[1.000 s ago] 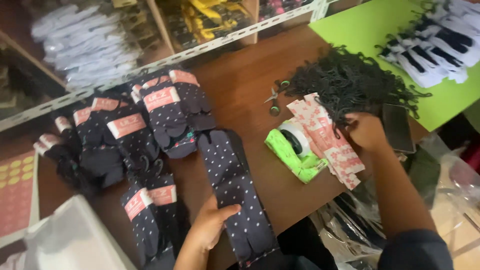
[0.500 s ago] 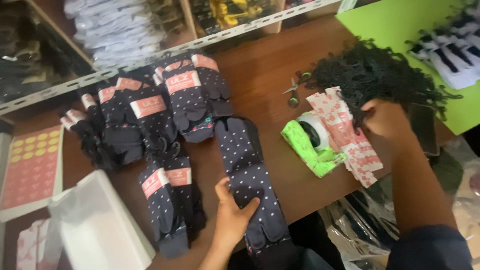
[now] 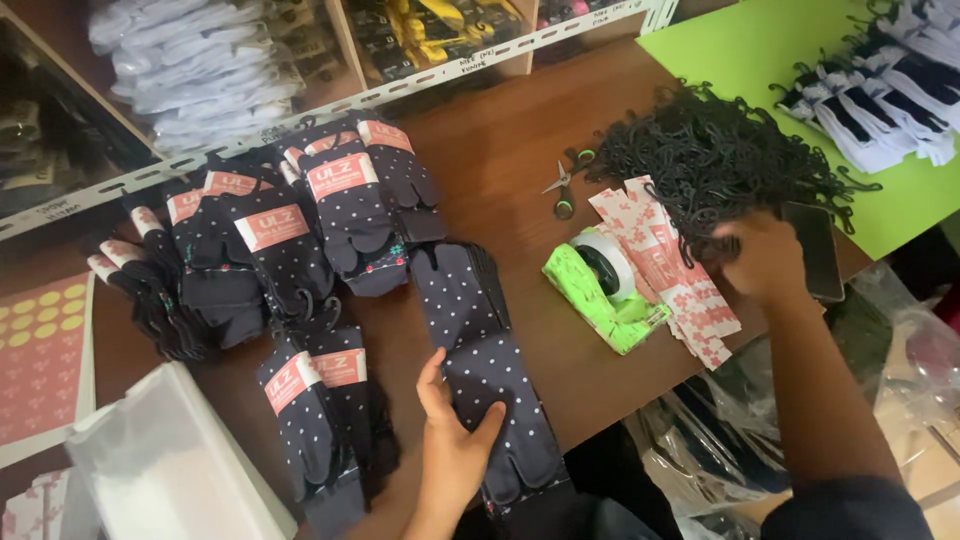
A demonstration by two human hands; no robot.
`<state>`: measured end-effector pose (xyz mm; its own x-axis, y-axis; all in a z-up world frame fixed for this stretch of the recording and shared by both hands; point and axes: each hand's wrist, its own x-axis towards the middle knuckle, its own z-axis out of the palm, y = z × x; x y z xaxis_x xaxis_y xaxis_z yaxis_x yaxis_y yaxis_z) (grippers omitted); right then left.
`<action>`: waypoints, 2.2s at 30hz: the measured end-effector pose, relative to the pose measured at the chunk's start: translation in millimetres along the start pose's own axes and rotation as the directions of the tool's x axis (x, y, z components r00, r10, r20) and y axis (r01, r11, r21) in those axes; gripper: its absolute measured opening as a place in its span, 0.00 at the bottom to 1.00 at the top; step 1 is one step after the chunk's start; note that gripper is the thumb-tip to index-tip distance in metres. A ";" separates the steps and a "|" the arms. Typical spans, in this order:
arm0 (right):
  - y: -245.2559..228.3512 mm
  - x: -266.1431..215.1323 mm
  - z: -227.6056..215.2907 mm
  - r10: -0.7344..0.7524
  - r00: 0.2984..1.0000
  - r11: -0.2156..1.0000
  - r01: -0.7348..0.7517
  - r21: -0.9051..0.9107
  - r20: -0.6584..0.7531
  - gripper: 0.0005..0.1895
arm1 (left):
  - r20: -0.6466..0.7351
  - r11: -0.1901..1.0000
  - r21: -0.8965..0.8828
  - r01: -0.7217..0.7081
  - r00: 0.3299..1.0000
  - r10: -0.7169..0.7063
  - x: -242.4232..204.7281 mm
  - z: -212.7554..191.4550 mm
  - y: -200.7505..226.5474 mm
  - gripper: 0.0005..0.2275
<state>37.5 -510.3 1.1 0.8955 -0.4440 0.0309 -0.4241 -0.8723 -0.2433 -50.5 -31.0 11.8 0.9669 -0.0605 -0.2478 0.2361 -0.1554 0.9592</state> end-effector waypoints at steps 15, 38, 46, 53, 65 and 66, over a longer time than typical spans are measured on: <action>-155.0 -55.9 -38.3 -0.597 0.639 0.745 0.666 -0.037 -0.485 0.21 | 0.061 0.897 0.167 -0.409 0.912 0.405 -4.2 5.5 -9.8 0.26; -217.9 -96.0 -52.6 -0.591 0.803 0.589 0.497 0.637 -0.080 0.22 | 0.378 0.890 0.375 -0.260 0.919 0.110 -0.2 -38.5 30.0 0.28; -57.4 -67.3 27.5 -0.015 1.000 1.000 0.015 0.000 -0.026 0.32 | 0.249 0.239 0.781 -0.577 0.639 0.728 5.4 3.2 30.5 0.28; -31.6 -80.9 62.6 -0.045 0.922 0.940 0.170 0.296 -0.384 0.09 | 0.292 0.102 0.886 -0.453 0.714 0.636 22.3 28.5 -17.1 0.41; -16.5 -54.0 61.9 0.044 0.983 0.998 -0.053 -0.044 -0.175 0.18 | 0.070 0.677 0.432 -0.596 0.770 0.634 3.3 -36.3 10.4 0.29; -34.3 -60.7 41.6 0.040 0.984 0.998 -0.049 -0.043 -0.175 0.18 | 0.066 0.677 0.434 -0.595 0.770 0.634 -0.2 -37.9 9.0 0.29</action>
<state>3.3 -444.9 -32.8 0.8401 -0.5079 0.1903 -0.4726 -0.8576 -0.2027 -45.0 5.1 25.7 0.8881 -0.2107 0.4085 -0.4572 -0.4971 0.7375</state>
